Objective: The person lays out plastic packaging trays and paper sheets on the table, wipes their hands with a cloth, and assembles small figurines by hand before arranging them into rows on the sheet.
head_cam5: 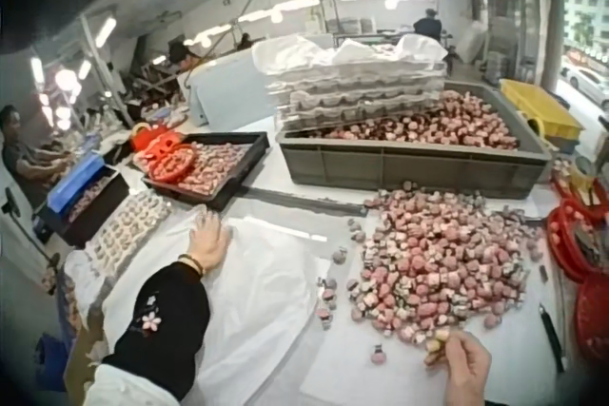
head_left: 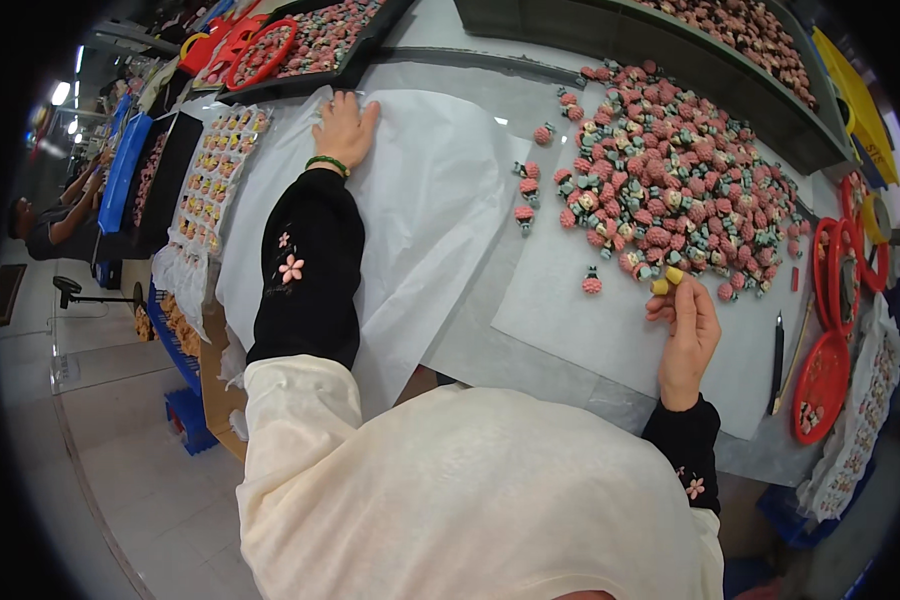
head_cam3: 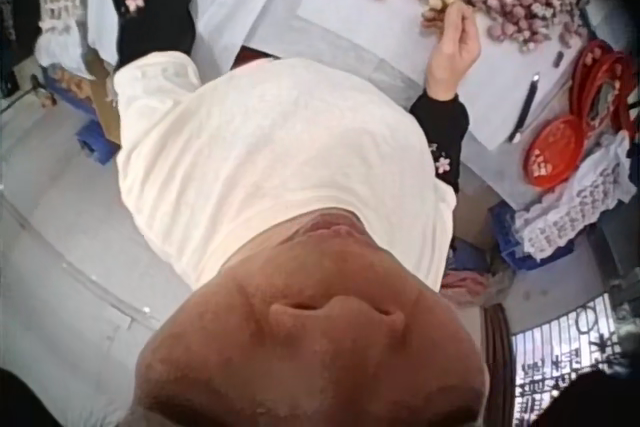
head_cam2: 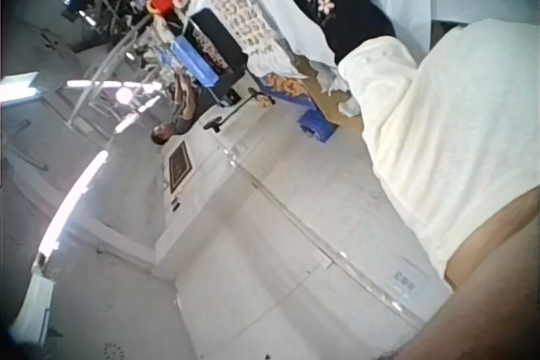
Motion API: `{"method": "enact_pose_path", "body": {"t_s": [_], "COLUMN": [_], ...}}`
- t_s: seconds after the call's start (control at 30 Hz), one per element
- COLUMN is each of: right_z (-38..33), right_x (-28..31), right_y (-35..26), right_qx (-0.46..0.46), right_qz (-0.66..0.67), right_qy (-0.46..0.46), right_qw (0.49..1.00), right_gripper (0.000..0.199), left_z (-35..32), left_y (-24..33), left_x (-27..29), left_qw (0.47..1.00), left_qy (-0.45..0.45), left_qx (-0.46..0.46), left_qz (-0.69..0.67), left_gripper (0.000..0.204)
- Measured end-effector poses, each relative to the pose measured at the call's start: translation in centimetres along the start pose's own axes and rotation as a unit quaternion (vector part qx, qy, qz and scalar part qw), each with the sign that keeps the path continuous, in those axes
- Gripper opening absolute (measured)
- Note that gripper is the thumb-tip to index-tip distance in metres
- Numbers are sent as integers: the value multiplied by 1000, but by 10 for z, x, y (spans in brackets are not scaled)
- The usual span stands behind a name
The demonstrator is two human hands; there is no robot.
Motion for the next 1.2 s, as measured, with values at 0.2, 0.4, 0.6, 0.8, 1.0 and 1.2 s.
{"method": "enact_pose_path", "body": {"t_s": [0.2,0.4,0.6,0.8,1.0,1.2], "right_z": [-4,-7,-6,-2,3,2], "right_x": [-6,-21,-47,-53,-53,-43], "right_y": [-2,-1,-18,-7,2,7], "right_qx": [17,79,123,53,-47,-15], "right_qz": [-20,-154,-239,-151,124,146], "right_qy": [-23,-101,-187,-175,-123,-136], "right_qw": [999,980,945,971,983,980], "right_gripper": [23,24,22,23,24,22], "left_z": [0,-38,-123,-133,-171,-191], "left_y": [-16,59,181,189,215,231], "left_x": [2,74,84,89,110,97], "left_qw": [995,969,959,899,638,607], "left_qy": [-44,175,-91,-236,-359,-340], "left_qx": [62,-113,-236,-215,-118,-45], "left_qz": [69,-134,-125,-299,-671,-717], "left_gripper": [68,40,36,25,27,30]}}
Point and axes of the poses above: each hand's wrist, its own z-axis towards the middle knuckle, its own x-axis out of the back of the hand, y = z × x, the point moved 4 cm from there along z, towards the middle knuckle, and after that the axes turned 11 degrees about z, right-handed, at the moved point
